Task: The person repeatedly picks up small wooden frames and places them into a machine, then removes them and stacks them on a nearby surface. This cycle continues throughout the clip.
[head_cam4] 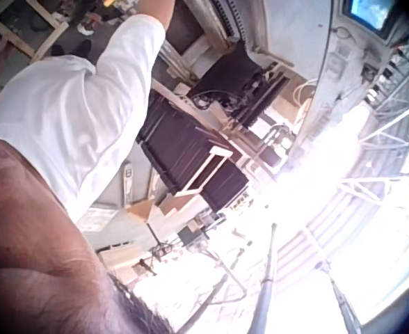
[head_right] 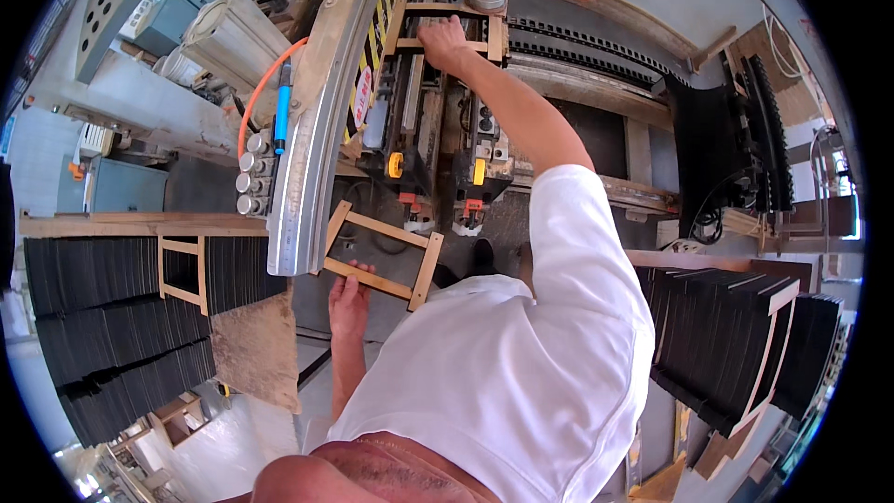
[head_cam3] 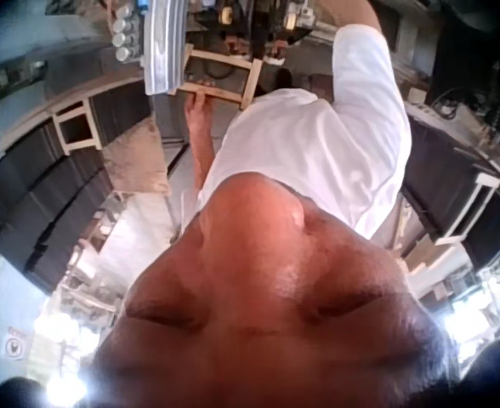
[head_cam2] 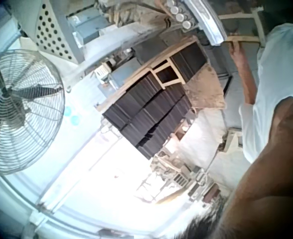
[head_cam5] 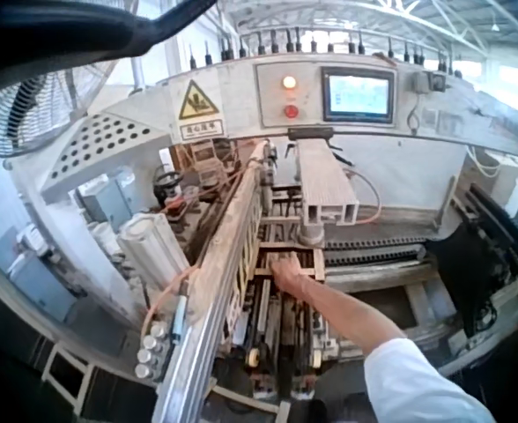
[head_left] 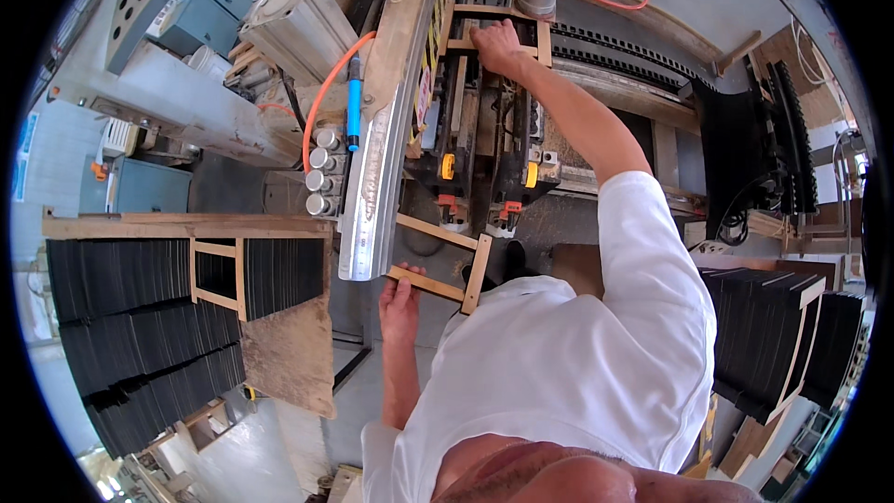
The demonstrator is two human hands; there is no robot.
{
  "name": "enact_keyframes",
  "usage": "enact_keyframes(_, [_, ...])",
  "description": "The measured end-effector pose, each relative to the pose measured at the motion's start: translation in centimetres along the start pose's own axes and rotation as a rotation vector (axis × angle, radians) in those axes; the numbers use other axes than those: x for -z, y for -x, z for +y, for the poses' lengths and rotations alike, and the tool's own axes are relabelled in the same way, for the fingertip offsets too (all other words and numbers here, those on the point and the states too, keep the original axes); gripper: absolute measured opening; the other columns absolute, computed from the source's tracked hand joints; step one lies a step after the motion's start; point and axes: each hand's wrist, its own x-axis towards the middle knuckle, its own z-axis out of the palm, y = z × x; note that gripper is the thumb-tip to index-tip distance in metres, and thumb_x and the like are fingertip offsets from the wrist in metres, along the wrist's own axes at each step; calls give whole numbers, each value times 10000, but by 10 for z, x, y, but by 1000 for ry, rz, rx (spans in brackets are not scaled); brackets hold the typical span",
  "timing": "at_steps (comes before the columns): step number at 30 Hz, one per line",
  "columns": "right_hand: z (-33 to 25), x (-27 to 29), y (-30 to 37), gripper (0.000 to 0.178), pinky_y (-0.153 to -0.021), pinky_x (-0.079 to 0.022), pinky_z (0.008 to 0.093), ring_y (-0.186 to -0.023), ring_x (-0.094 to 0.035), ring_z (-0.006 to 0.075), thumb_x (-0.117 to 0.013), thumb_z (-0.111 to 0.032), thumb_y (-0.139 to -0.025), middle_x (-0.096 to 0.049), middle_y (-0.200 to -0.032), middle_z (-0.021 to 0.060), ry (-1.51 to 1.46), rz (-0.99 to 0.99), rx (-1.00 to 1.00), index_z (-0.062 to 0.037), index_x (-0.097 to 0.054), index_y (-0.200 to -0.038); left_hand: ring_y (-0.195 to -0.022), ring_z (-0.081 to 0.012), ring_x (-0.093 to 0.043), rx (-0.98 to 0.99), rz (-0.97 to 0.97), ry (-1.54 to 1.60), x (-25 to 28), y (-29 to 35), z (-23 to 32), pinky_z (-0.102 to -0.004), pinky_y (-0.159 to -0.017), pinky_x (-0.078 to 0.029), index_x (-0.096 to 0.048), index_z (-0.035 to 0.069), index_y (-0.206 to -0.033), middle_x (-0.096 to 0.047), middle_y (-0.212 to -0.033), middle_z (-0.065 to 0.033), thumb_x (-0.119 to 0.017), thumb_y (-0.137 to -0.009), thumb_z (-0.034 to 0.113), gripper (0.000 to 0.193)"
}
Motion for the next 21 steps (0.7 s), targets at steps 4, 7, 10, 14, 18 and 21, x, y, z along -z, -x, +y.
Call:
enact_keyframes(4, [13,-8,-30,184,-852,-375,431,-972,-610,290,-609,-97,-788,-696,-942,97,89,22,21,-110,-657,-964,-1144,-277,-563,2,66,-11,17,-9,0,-424,-1069,-399,-513,-16,-1246,-610,-1142,-122,-604,-926,93,350])
enact_keyframes(7, [26,-9,-50,189,-869,-365,440,-985,-606,275,-622,-112,-798,-700,-953,69,156,34,6,-126,-657,-983,-1140,-280,-565,-19,122,-13,15,-12,1,-430,-1065,-403,-516,-18,-1237,-607,-1148,-125,-608,-926,102,346])
enact_keyframes(10, [39,-11,-73,179,-916,-366,468,-1014,-601,287,-601,-80,-810,-696,-948,98,153,1,16,-108,-649,-980,-1135,-277,-570,-62,149,1,17,-13,-5,-425,-1049,-415,-528,-14,-1221,-612,-1141,-120,-614,-927,120,334])
enact_keyframes(14, [49,-15,-94,180,-942,-356,526,-1020,-608,302,-589,-42,-809,-689,-977,102,147,22,3,-105,-655,-964,-1132,-264,-571,-58,239,19,15,-9,-14,-408,-1027,-422,-521,5,-1221,-607,-1144,-110,-607,-934,138,328])
enact_keyframes(18, [59,-18,-108,217,-922,-362,559,-992,-637,333,-613,-47,-794,-681,-990,137,24,4,35,-92,-624,-1006,-1135,-252,-569,-77,245,48,16,-12,-27,-403,-1007,-421,-513,22,-1217,-599,-1148,-93,-585,-951,165,310])
enact_keyframes(21, [64,-26,-117,294,-863,-392,562,-972,-642,364,-609,-57,-797,-675,-982,162,-53,11,14,-72,-554,-1085,-1114,-257,-579,-82,245,107,15,-19,-38,-406,-1004,-434,-528,19,-1206,-612,-1129,-101,-611,-937,158,314])
